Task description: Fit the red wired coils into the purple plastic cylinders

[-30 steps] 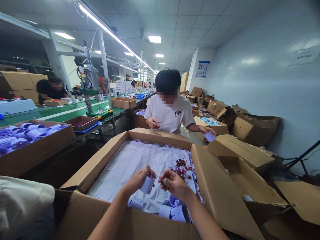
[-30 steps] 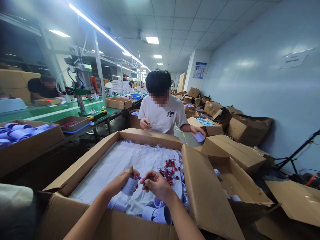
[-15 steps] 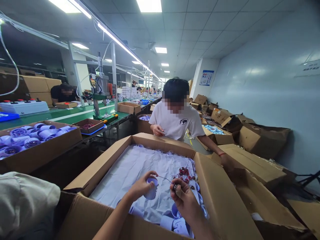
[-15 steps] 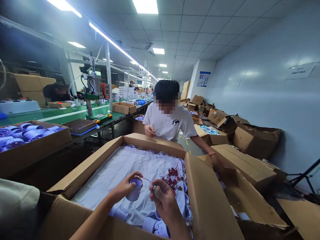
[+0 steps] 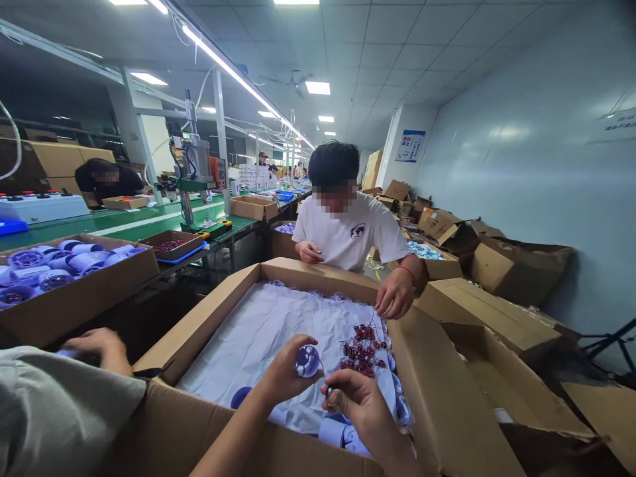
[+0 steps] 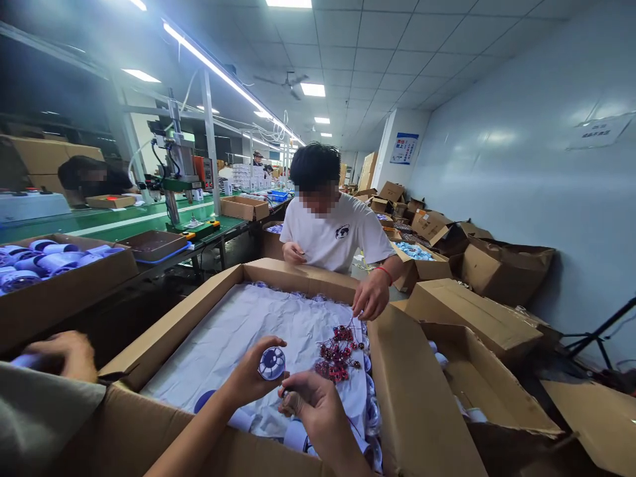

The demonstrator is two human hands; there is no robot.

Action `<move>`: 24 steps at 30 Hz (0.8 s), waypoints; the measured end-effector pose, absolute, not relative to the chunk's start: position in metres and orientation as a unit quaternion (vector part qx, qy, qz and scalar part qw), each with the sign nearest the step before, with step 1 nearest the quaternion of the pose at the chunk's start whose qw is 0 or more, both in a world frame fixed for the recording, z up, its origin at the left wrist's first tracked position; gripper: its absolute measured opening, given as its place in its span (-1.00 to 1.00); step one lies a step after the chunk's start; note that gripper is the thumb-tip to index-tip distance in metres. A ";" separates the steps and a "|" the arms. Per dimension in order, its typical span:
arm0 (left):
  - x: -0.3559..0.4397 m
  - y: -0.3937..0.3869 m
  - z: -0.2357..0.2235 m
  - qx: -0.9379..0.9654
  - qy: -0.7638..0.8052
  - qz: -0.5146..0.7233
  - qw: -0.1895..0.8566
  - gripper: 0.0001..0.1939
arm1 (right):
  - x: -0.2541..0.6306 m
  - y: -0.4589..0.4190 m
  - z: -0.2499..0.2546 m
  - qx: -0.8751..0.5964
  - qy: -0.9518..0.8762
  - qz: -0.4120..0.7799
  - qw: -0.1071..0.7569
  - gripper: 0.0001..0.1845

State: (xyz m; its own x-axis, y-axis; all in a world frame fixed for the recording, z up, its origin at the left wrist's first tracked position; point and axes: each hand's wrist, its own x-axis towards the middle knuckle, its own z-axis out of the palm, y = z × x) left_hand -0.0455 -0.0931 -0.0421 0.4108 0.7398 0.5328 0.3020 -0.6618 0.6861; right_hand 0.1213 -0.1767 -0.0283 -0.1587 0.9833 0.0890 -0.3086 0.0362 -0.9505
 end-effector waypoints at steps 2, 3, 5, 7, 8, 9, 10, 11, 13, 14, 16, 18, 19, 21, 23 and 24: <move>-0.045 -0.092 -0.043 0.794 0.343 0.436 0.247 -0.56 | 0.118 -0.176 -0.029 -0.368 -0.489 0.589 0.529 -0.69; -0.045 -0.091 -0.044 0.791 0.347 0.442 0.242 -0.56 | 0.116 -0.176 -0.029 -0.375 -0.490 0.583 0.529 -0.69; -0.044 -0.089 -0.047 0.792 0.333 0.454 0.235 -0.58 | 0.112 -0.177 -0.027 -0.386 -0.490 0.574 0.530 -0.67; -0.043 -0.087 -0.050 0.798 0.310 0.462 0.230 -0.61 | 0.108 -0.177 -0.026 -0.393 -0.487 0.571 0.532 -0.65; -0.043 -0.086 -0.052 0.801 0.301 0.464 0.229 -0.62 | 0.106 -0.177 -0.025 -0.395 -0.487 0.570 0.531 -0.65; -0.043 -0.086 -0.053 0.804 0.294 0.464 0.226 -0.63 | 0.106 -0.177 -0.025 -0.397 -0.489 0.569 0.528 -0.65; -0.042 -0.086 -0.054 0.808 0.285 0.467 0.219 -0.64 | 0.105 -0.177 -0.025 -0.400 -0.492 0.567 0.525 -0.65; -0.042 -0.086 -0.054 0.812 0.274 0.471 0.208 -0.64 | 0.105 -0.177 -0.025 -0.405 -0.497 0.564 0.521 -0.66; -0.042 -0.086 -0.054 0.819 0.249 0.483 0.185 -0.62 | 0.106 -0.177 -0.025 -0.414 -0.509 0.556 0.510 -0.67; -0.042 -0.087 -0.054 0.822 0.240 0.487 0.175 -0.61 | 0.106 -0.177 -0.025 -0.418 -0.514 0.552 0.506 -0.67; -0.043 -0.089 -0.053 0.828 0.226 0.488 0.161 -0.56 | 0.107 -0.176 -0.026 -0.422 -0.530 0.542 0.497 -0.67; -0.044 -0.091 -0.051 0.837 0.203 0.485 0.152 -0.50 | 0.108 -0.175 -0.027 -0.422 -0.544 0.536 0.488 -0.67; -0.044 -0.092 -0.051 0.842 0.190 0.484 0.146 -0.47 | 0.108 -0.174 -0.027 -0.422 -0.547 0.532 0.489 -0.68; -0.044 -0.093 -0.049 0.847 0.179 0.484 0.126 -0.46 | 0.106 -0.170 -0.028 -0.424 -0.541 0.525 0.502 -0.66; -0.043 -0.094 -0.047 0.848 0.197 0.481 0.103 -0.46 | 0.104 -0.166 -0.029 -0.426 -0.526 0.515 0.526 -0.65; -0.042 -0.094 -0.047 0.846 0.211 0.480 0.092 -0.46 | 0.103 -0.165 -0.029 -0.429 -0.522 0.505 0.538 -0.64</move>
